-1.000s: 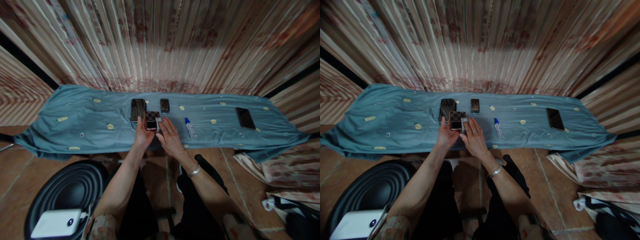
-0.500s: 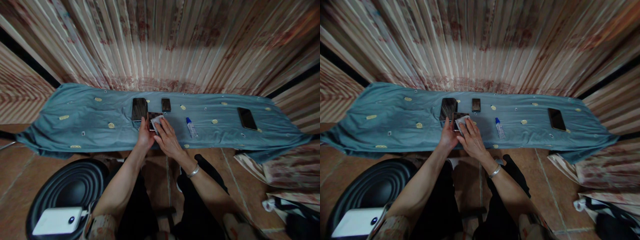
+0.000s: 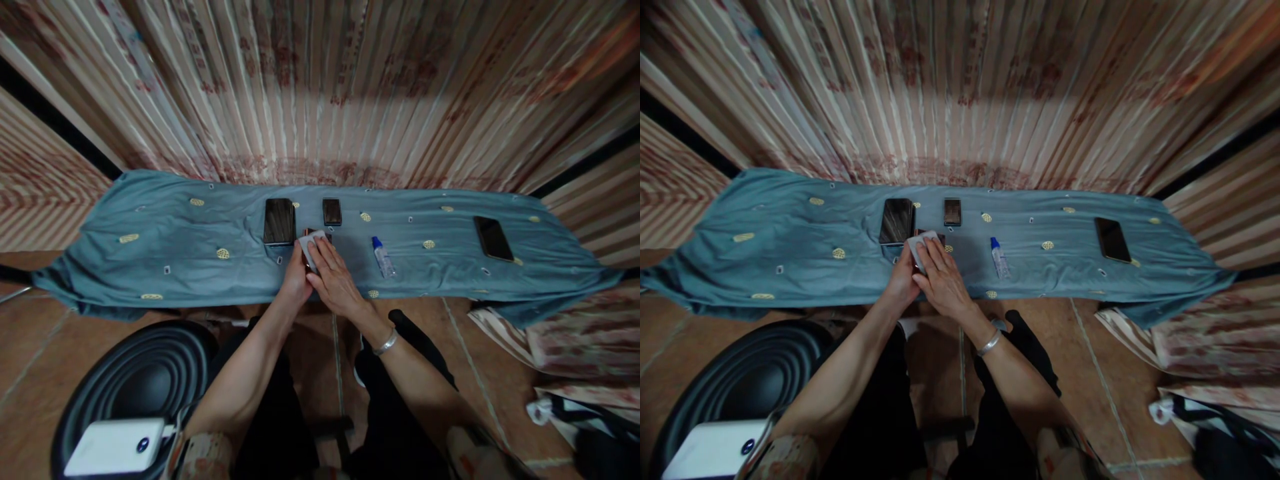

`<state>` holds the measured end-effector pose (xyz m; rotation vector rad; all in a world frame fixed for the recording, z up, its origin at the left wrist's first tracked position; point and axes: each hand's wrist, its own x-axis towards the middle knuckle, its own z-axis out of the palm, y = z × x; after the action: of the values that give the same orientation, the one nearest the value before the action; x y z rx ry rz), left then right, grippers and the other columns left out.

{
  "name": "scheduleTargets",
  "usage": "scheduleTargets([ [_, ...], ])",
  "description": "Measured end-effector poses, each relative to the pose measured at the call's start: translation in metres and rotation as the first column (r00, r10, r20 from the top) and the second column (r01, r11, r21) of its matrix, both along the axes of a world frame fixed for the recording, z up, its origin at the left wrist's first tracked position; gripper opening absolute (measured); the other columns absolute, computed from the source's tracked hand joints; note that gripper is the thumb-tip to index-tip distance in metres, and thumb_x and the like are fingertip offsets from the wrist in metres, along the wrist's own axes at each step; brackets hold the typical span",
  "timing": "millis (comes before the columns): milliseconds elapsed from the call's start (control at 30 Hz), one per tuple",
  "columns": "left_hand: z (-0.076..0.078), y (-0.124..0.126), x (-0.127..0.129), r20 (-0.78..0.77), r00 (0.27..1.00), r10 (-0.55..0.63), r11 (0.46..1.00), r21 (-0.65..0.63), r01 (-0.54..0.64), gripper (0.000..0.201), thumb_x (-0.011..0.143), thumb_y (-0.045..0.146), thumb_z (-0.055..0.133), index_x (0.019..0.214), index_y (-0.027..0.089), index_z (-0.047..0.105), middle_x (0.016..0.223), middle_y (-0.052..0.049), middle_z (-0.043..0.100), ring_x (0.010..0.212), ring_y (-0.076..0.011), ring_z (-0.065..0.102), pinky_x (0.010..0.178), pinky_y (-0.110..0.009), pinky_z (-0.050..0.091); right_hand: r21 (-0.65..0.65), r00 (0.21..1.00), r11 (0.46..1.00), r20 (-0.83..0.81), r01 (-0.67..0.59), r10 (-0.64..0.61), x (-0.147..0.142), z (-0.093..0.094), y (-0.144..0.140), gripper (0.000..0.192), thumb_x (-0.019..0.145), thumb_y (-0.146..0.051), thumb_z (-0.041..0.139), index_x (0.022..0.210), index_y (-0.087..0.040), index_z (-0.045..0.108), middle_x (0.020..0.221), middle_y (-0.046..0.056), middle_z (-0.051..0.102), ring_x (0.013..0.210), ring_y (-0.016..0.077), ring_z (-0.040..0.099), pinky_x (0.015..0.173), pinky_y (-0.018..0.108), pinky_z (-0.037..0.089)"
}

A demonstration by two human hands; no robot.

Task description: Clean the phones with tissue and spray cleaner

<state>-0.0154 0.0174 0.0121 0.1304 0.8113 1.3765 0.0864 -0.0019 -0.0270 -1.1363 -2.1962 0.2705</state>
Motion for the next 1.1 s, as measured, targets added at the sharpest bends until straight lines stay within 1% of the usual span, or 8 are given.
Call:
scheduleTargets([
  [100, -0.008, -0.003, 0.007, 0.011, 0.999, -0.033, 0.999, 0.032, 0.033, 0.031, 0.098, 0.024, 0.043, 0.109, 0.012, 0.069, 0.127, -0.010, 0.069, 0.132, -0.0180, 0.054, 0.113, -0.029, 0.038, -0.027, 0.999, 0.999, -0.013, 0.042, -0.042, 0.006, 0.003, 0.007, 0.062, 0.102, -0.039, 0.036, 0.158, -0.017, 0.022, 0.164, 0.011, 0.025, 0.154, 0.0234, 0.014, 0.125, 0.050, 0.022],
  [167, -0.012, -0.005, 0.009, 0.010, 0.997, -0.078, 0.995, 0.060, 0.077, 0.030, 0.096, 0.020, 0.045, 0.110, 0.013, 0.070, 0.131, -0.009, 0.067, 0.135, -0.0173, 0.051, 0.115, -0.030, 0.035, -0.042, 0.997, 0.997, -0.027, 0.071, -0.072, 0.010, 0.004, 0.010, 0.062, 0.102, -0.040, 0.036, 0.158, -0.019, 0.021, 0.164, 0.009, 0.025, 0.154, 0.0236, 0.015, 0.125, 0.051, 0.022],
  [267, -0.013, -0.005, 0.010, 0.003, 0.994, -0.109, 0.989, 0.099, 0.108, 0.029, 0.095, 0.019, 0.046, 0.108, 0.016, 0.071, 0.129, -0.006, 0.069, 0.135, -0.0168, 0.051, 0.117, -0.032, 0.033, -0.049, 0.995, 0.995, -0.049, 0.083, -0.086, 0.012, 0.003, 0.011, 0.063, 0.101, -0.040, 0.037, 0.158, -0.019, 0.020, 0.164, 0.010, 0.025, 0.154, 0.0241, 0.016, 0.125, 0.050, 0.022],
  [433, -0.013, -0.001, 0.006, -0.033, 0.999, -0.041, 0.998, 0.043, 0.043, 0.023, 0.093, 0.020, 0.050, 0.093, 0.015, 0.072, 0.114, -0.008, 0.074, 0.129, -0.0195, 0.056, 0.113, -0.032, 0.038, -0.057, 0.997, 0.998, -0.062, 0.033, -0.036, 0.007, 0.000, 0.006, 0.063, 0.101, -0.037, 0.037, 0.159, -0.019, 0.017, 0.166, 0.009, 0.021, 0.154, 0.0234, 0.013, 0.125, 0.049, 0.022],
  [567, -0.017, 0.003, 0.003, -0.106, 0.994, -0.032, 0.996, 0.077, 0.040, 0.021, 0.090, 0.017, 0.050, 0.088, 0.015, 0.071, 0.106, -0.007, 0.075, 0.125, -0.0203, 0.059, 0.111, -0.033, 0.039, -0.065, 0.998, 0.998, -0.060, 0.000, -0.004, 0.002, -0.002, 0.002, 0.064, 0.101, -0.035, 0.038, 0.159, -0.019, 0.016, 0.165, 0.009, 0.022, 0.154, 0.0231, 0.012, 0.125, 0.050, 0.021],
  [767, -0.031, -0.001, 0.007, -0.146, 0.984, -0.105, 0.977, 0.171, 0.130, 0.021, 0.086, 0.021, 0.056, 0.100, 0.017, 0.071, 0.116, -0.007, 0.073, 0.125, -0.0200, 0.058, 0.112, -0.034, 0.037, -0.077, 0.997, 0.996, -0.064, 0.035, -0.040, 0.009, 0.004, 0.006, 0.062, 0.101, -0.036, 0.037, 0.158, -0.019, 0.020, 0.164, 0.010, 0.024, 0.154, 0.0223, 0.015, 0.125, 0.050, 0.022],
  [900, -0.039, -0.004, 0.010, -0.205, 0.971, -0.126, 0.959, 0.224, 0.172, 0.025, 0.084, 0.031, 0.061, 0.101, 0.017, 0.072, 0.119, -0.008, 0.071, 0.126, -0.0222, 0.057, 0.112, -0.037, 0.037, -0.097, 0.992, 0.992, -0.089, 0.080, -0.089, 0.015, 0.009, 0.009, 0.059, 0.101, -0.038, 0.034, 0.156, -0.019, 0.026, 0.160, 0.011, 0.033, 0.151, 0.0224, 0.025, 0.124, 0.049, 0.026],
  [1100, -0.035, -0.007, 0.008, -0.259, 0.959, -0.111, 0.960, 0.223, 0.171, 0.020, 0.080, 0.028, 0.065, 0.095, 0.019, 0.074, 0.120, -0.006, 0.072, 0.124, -0.0227, 0.058, 0.107, -0.035, 0.041, -0.100, 0.987, 0.990, -0.120, 0.098, -0.110, 0.015, 0.012, 0.009, 0.058, 0.102, -0.042, 0.031, 0.154, -0.016, 0.031, 0.156, 0.014, 0.040, 0.148, 0.0230, 0.031, 0.123, 0.048, 0.028],
])
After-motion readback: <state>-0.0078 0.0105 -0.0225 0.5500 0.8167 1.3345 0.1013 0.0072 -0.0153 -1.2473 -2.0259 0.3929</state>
